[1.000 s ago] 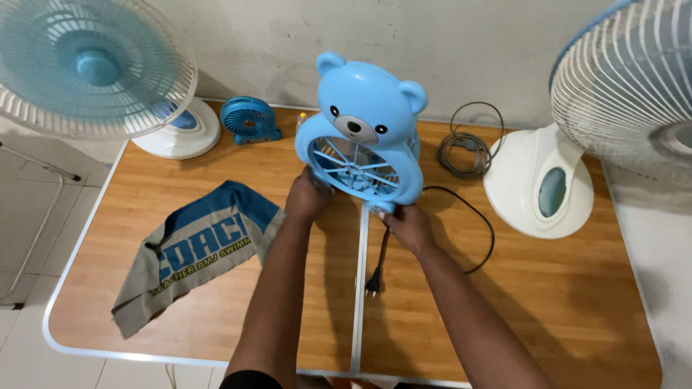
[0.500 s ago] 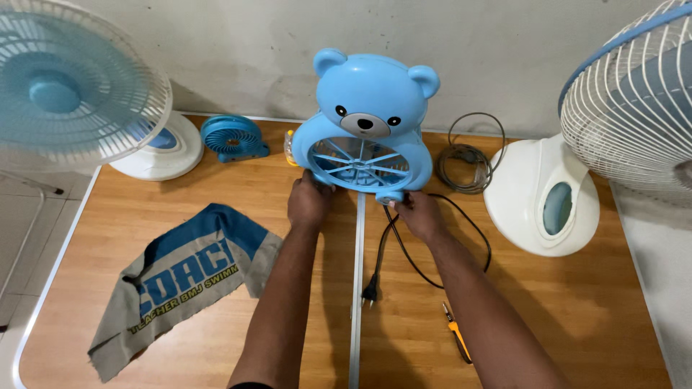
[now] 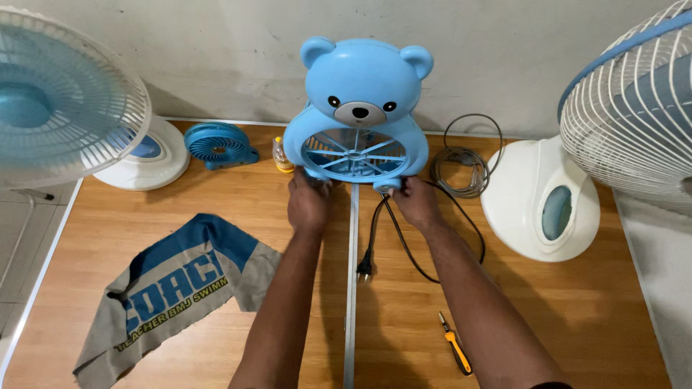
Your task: The person disassembles a white table fan by using a screwdriver to remove screws from the front grille, then detaches the grille and removes the fan blade. The components are placed on the table.
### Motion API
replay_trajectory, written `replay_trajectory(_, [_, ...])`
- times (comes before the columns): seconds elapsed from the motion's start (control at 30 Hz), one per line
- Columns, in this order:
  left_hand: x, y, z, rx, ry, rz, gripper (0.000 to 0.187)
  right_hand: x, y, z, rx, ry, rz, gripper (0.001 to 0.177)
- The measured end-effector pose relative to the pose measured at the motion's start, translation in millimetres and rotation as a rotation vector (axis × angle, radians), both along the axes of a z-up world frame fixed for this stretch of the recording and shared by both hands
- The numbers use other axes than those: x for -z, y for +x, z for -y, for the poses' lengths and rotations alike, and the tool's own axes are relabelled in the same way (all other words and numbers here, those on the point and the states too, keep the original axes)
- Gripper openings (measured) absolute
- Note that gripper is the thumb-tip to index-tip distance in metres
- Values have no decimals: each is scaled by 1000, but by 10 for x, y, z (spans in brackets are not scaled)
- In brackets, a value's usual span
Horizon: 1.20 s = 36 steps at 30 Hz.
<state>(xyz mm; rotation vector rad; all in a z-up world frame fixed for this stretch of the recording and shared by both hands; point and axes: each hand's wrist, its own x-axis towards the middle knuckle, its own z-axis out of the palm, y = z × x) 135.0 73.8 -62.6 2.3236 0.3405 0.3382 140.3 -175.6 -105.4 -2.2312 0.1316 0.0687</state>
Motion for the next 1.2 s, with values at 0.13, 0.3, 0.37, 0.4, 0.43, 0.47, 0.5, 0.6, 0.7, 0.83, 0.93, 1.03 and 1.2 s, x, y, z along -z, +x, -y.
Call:
replay_trajectory(0.13, [-81,-451,184,61,46,155,71,138,-21,90,-77,145,57,46])
replay_trajectory(0.3, [-86,-898,387,561,291,-166,55,13,-242,47,-22,120,-3,67])
replay_trajectory(0.37, [-36,-972,459,650,365,-278,46,-102,-385,17,-11,33,-47,67])
replay_trajectory(0.4, [-5,-978,496,650,371,-333,38,-154,-463,4,-20,-3,-53,65])
replay_trajectory(0.43, [29,-964,537,652,376,-386,31,-201,-532,11,-26,-41,-57,63])
replay_trajectory(0.47, [61,-936,571,639,359,-384,30,-237,-596,20,-41,-63,-4,61])
replay_trajectory(0.5, [88,-900,612,630,344,-382,30,-261,-670,41,-51,-85,49,59])
replay_trajectory(0.6, [124,-734,767,597,290,-413,35,-297,-838,167,-80,-137,134,55])
replay_trajectory(0.7, [115,-610,957,580,198,-421,36,-326,-986,364,-78,-216,176,51])
replay_trajectory(0.83, [183,-457,1274,489,-161,-520,38,-392,-1136,623,-13,-211,118,47])
replay_trajectory(0.93, [348,-442,1569,567,-115,-435,38,-413,-1253,781,-10,-157,173,46])
replay_trajectory(1.03, [429,-492,1815,512,-147,-335,37,-417,-1339,954,12,-266,92,50])
replay_trajectory(1.2, [13,-476,2012,618,43,-377,49,-360,-1427,1386,103,-184,150,49])
